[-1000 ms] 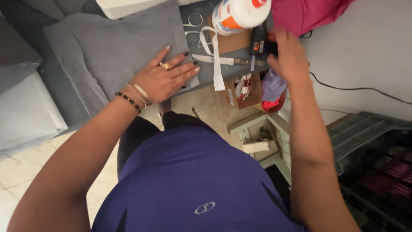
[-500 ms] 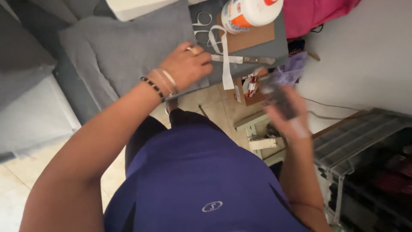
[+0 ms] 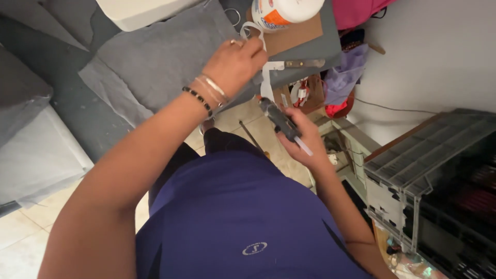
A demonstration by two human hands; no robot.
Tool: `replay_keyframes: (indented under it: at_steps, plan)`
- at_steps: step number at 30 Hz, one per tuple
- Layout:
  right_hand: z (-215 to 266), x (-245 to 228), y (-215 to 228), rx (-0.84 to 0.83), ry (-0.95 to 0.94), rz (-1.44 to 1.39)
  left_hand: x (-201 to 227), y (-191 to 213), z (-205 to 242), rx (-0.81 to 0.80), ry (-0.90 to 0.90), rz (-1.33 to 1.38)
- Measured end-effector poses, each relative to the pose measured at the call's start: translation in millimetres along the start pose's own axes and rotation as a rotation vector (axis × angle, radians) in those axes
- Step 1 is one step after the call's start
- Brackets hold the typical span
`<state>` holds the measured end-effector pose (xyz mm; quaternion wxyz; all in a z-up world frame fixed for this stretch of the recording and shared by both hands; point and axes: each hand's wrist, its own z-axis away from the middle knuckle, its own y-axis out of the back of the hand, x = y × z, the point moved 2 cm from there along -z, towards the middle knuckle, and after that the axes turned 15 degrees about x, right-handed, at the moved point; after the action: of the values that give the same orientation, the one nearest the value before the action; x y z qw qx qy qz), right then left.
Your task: Assembling a fabric storage box by folding fabric and applying hot glue
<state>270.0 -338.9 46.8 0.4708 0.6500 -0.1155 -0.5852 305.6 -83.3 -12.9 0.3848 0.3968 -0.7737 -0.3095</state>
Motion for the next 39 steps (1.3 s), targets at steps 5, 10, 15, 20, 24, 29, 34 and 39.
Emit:
replay_keyframes:
  at_steps: [5,10,15,20,24,29,34,39]
  plan:
    - [-1.8,0.1,-19.4,0.079,0.090,-0.108,-14.9,0.0,33.9,0.178,-0.126,0.031]
    - [-9.4,-3.2,-30.6,0.174,-0.097,-0.135,-22.8,-11.6,50.0,0.147,-0.133,0.085]
    - [-10.8,20.0,-37.5,0.171,-0.123,-0.038,-30.2,-21.9,57.9,0.159,-0.046,0.240]
    - [13.0,40.2,-16.0,0.293,-0.491,0.194,-33.6,-23.8,60.1,0.172,-0.043,0.274]
    - [1.6,-9.2,-14.7,0.284,-0.035,-0.096,-33.7,-24.4,57.4,0.132,-0.036,0.258]
    - [-19.1,-24.3,-38.7,0.233,-0.091,-0.031,-36.9,-24.7,54.1,0.177,-0.008,0.281]
    - [-16.0,-2.6,-48.5,0.246,-0.110,0.105,-37.7,-34.0,56.9,0.210,0.028,0.352]
    - [-11.1,-2.5,-49.2,0.235,-0.044,0.142,-37.4,-25.9,55.4,0.099,-0.001,0.338]
